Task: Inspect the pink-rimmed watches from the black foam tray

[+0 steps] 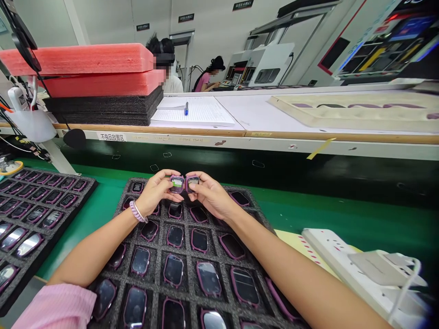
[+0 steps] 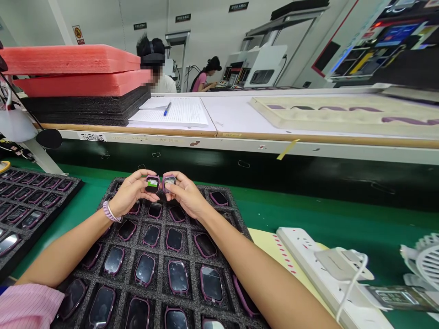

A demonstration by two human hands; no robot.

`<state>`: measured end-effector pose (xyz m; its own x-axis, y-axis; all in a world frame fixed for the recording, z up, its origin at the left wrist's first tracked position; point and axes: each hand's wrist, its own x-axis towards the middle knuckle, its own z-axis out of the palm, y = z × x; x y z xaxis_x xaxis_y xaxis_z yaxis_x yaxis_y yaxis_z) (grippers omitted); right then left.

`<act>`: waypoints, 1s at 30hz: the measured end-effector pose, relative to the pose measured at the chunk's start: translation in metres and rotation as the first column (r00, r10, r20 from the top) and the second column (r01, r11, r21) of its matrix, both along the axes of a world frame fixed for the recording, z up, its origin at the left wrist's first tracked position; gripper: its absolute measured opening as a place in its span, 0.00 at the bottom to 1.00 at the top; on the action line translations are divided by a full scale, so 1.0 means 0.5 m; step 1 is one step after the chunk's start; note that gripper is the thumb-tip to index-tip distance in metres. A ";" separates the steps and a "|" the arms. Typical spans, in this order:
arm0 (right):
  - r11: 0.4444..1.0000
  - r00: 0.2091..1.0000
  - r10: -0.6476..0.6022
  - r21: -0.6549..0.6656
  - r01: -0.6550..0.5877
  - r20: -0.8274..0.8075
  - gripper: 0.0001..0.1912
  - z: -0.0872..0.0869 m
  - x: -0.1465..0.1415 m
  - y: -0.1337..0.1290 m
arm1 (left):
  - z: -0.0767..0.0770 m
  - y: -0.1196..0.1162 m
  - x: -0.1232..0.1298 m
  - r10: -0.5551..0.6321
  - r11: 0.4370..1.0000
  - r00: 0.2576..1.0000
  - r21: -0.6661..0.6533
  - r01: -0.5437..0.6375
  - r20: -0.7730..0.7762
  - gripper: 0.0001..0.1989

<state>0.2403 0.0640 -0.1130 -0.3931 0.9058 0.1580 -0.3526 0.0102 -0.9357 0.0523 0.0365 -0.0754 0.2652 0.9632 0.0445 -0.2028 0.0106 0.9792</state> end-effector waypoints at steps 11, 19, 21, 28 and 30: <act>0.999 0.999 0.036 -0.003 -0.036 0.007 0.22 0.003 0.004 -0.003 | -0.002 0.002 0.001 0.024 1.000 0.999 0.004 -0.024 -0.021 0.15; 0.999 0.999 0.032 0.009 -0.033 0.024 0.23 0.001 0.004 -0.001 | 0.000 0.001 0.003 0.026 1.000 0.998 0.019 -0.025 -0.052 0.17; 0.999 0.999 0.039 0.008 -0.040 0.017 0.23 0.001 0.004 -0.001 | 0.001 -0.001 0.003 0.023 1.000 0.999 0.018 -0.022 -0.049 0.17; 0.999 0.999 0.049 0.000 -0.049 0.009 0.23 0.002 0.006 -0.003 | -0.002 0.004 0.002 0.018 1.000 0.999 0.011 -0.017 -0.051 0.21; 0.999 0.999 0.042 -0.002 -0.042 0.015 0.23 0.002 0.006 -0.002 | 0.008 0.001 0.003 0.019 1.000 0.998 0.018 -0.018 -0.055 0.22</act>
